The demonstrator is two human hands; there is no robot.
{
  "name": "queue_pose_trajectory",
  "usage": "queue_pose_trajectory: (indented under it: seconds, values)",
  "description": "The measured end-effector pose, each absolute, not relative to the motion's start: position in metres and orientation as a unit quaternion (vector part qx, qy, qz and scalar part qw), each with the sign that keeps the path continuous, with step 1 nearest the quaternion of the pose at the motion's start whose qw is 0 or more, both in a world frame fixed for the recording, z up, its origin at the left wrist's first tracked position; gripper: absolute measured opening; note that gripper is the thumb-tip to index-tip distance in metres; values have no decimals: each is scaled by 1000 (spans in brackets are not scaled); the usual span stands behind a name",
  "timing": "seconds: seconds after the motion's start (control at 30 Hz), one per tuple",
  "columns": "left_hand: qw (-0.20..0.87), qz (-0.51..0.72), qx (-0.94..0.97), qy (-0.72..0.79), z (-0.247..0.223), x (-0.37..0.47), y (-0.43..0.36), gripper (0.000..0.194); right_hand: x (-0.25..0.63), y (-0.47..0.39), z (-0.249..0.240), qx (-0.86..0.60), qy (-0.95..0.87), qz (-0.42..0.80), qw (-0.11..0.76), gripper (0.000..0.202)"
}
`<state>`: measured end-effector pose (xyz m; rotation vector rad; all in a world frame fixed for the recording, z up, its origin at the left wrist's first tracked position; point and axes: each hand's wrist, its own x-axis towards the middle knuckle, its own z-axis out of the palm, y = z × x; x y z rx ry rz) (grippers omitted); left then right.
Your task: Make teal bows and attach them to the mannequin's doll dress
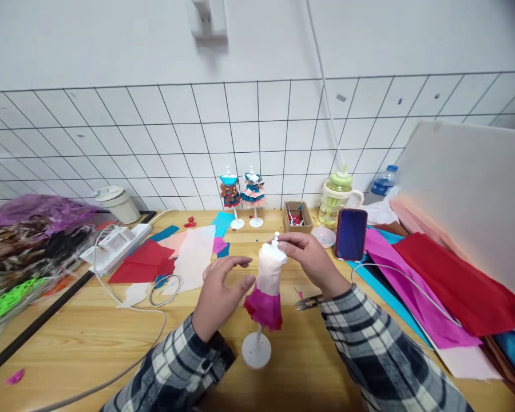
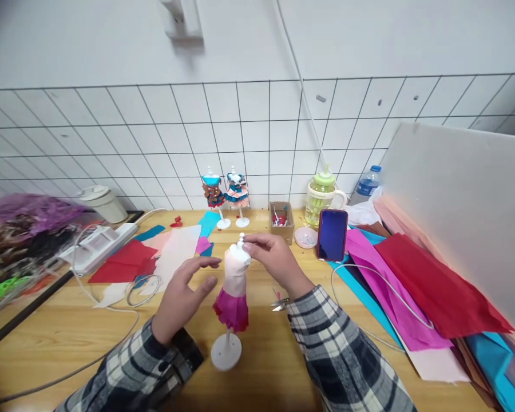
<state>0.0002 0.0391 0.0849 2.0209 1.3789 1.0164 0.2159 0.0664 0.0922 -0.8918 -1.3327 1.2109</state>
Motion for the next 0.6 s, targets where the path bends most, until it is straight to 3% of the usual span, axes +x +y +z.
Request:
queue_pose_trajectory:
  seconds: [0.13,0.23,0.4,0.6]
  values:
    - [538,322,690,361,85,-18,57,57,209,65,94,-342,-578,571,472,25]
    - [655,307,628,286,77,-13,62,62,200,64,93,-333,-571,582,474,27]
    - [728,373,505,275,67,2,60,48,197,57,77,-370,-580,492,533,36]
    - [738,374,481,289,66,6,56,48,200,49,47,-400,-589,468,523,41]
